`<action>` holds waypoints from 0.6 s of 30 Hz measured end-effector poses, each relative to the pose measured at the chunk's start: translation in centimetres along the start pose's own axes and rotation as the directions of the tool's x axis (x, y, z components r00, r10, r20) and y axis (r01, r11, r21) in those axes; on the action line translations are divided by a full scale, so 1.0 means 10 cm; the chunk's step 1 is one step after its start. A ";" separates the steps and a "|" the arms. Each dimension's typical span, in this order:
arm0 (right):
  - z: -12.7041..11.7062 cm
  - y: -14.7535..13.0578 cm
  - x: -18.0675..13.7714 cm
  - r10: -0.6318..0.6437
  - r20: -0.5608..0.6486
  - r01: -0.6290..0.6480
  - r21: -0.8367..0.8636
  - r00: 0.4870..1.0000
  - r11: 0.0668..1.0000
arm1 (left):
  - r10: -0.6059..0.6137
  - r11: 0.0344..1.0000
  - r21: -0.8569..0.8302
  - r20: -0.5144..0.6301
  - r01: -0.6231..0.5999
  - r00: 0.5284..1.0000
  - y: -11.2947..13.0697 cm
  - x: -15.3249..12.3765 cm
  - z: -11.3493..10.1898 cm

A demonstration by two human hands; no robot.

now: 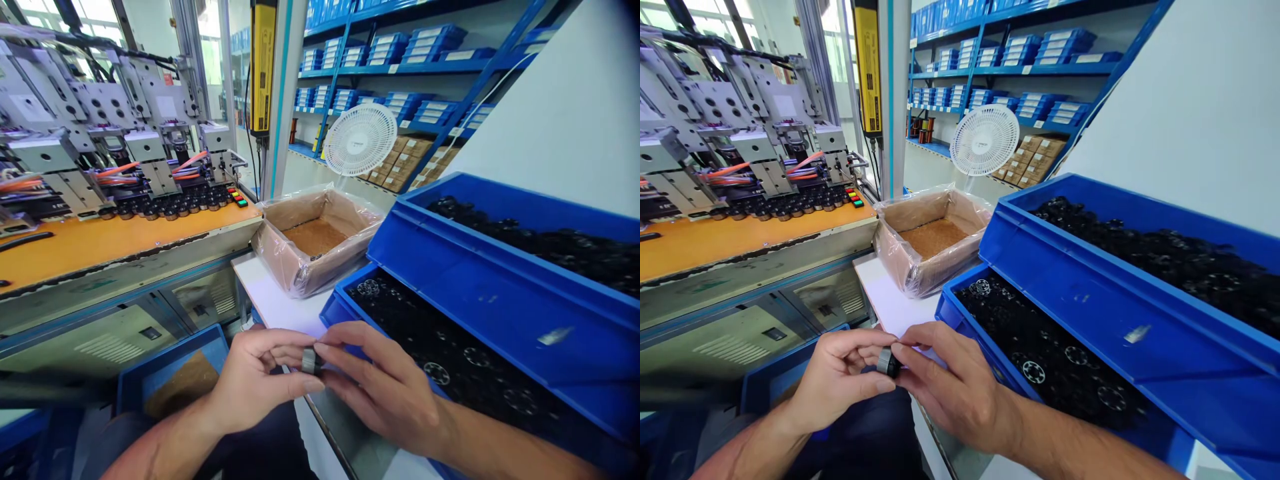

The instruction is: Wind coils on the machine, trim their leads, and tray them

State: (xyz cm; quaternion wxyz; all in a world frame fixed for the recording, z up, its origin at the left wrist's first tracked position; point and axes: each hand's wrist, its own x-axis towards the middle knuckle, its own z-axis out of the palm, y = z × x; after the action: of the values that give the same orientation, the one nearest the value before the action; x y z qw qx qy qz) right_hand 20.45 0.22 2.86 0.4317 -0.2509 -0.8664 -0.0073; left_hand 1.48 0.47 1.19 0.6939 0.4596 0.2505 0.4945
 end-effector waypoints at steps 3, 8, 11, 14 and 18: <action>-0.01 0.00 0.00 -0.003 0.001 0.003 -0.029 1.000 1.000 | -0.040 0.999 -0.013 0.021 0.040 0.999 0.00 0.00 -0.03; -0.04 0.00 0.00 -0.095 0.052 0.099 -0.079 0.994 0.992 | -0.152 0.988 0.010 0.093 0.152 0.984 0.03 -0.01 -0.07; -0.04 0.01 0.01 -0.148 0.036 0.150 -0.086 0.988 0.985 | -0.151 0.988 -0.023 0.105 0.154 0.983 -0.01 -0.02 -0.02; -0.05 0.02 0.01 -0.184 0.025 0.186 -0.107 0.983 0.977 | -0.054 0.994 -0.095 0.004 0.054 0.999 -0.10 -0.04 0.07; -0.06 -0.01 -0.02 -0.168 -0.025 0.164 -0.121 0.986 0.979 | 0.222 0.969 0.141 -0.142 -0.203 0.965 -0.14 -0.04 0.09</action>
State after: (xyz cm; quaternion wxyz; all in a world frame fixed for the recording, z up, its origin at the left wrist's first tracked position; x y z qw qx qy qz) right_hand 20.94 -0.12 3.07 0.4289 -0.2028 -0.8747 -0.0988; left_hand 2.71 -0.38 0.36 0.5847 0.4862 0.2839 0.5841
